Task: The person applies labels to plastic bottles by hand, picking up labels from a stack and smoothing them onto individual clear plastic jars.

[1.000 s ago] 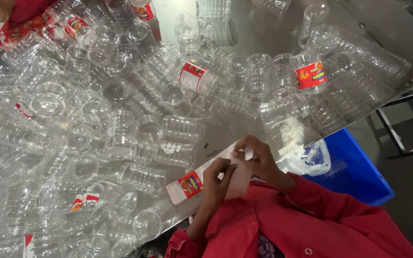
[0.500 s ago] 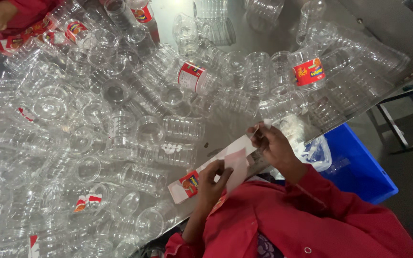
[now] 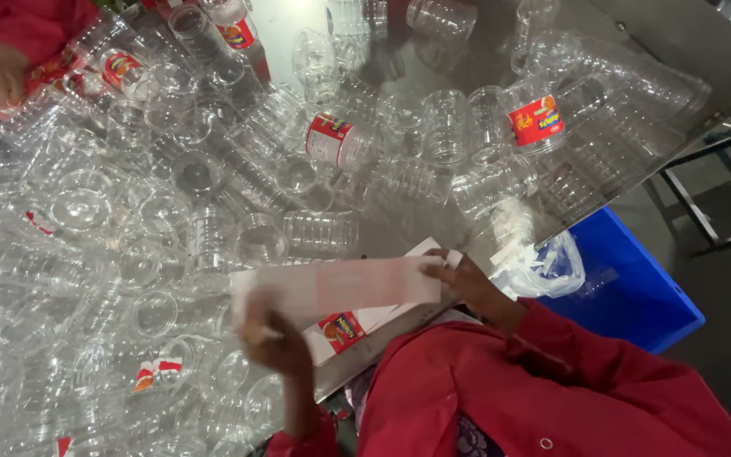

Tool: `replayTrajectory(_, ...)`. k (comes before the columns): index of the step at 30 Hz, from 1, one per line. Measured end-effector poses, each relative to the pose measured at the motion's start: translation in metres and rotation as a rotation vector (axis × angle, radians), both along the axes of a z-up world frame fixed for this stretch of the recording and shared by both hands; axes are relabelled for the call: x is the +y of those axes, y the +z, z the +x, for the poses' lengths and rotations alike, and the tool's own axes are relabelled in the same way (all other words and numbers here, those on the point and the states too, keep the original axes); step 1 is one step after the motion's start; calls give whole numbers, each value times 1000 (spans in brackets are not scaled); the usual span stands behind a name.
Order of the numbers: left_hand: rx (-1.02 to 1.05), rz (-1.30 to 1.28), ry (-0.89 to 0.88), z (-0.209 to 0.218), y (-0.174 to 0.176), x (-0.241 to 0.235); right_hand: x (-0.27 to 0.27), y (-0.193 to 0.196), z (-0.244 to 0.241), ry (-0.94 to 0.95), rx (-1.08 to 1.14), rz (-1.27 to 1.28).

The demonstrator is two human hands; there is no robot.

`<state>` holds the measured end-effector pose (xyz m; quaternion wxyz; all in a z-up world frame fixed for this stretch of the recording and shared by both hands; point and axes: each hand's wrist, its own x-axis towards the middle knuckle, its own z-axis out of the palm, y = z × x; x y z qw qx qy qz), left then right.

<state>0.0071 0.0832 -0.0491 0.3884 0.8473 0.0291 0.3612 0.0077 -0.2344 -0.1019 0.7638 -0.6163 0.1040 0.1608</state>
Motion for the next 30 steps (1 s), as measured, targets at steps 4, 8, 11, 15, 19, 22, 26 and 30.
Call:
replayTrajectory(4, 148, 292, -646, -9, -1, -81, 9, 9, -7, 247, -663, -474)
replayTrajectory(8, 227, 129, -756, -13, 8, -104, 9, 18, -4, 190, -464, -382)
replayTrajectory(11, 560, -53, -767, -15, 1, -103, 9, 36, -6, 225, -434, -511)
replayTrajectory(15, 550, -138, -775, -14, -7, -109, 15, 65, -10, 165, -800, -646)
replayTrajectory(19, 572, -131, -793, -15, -16, -113, 19, 53, -16, 195, -886, -678)
replayTrajectory(22, 651, -207, -836, -11, -26, -115, 13, 20, -20, 115, -647, -563)
replayTrajectory(26, 629, -271, -892, -9, -39, -123, -5, -37, -21, 67, -359, -307)
replayTrajectory(30, 591, -308, -868, -13, -47, -120, -80, -58, -1, -543, 122, 79)
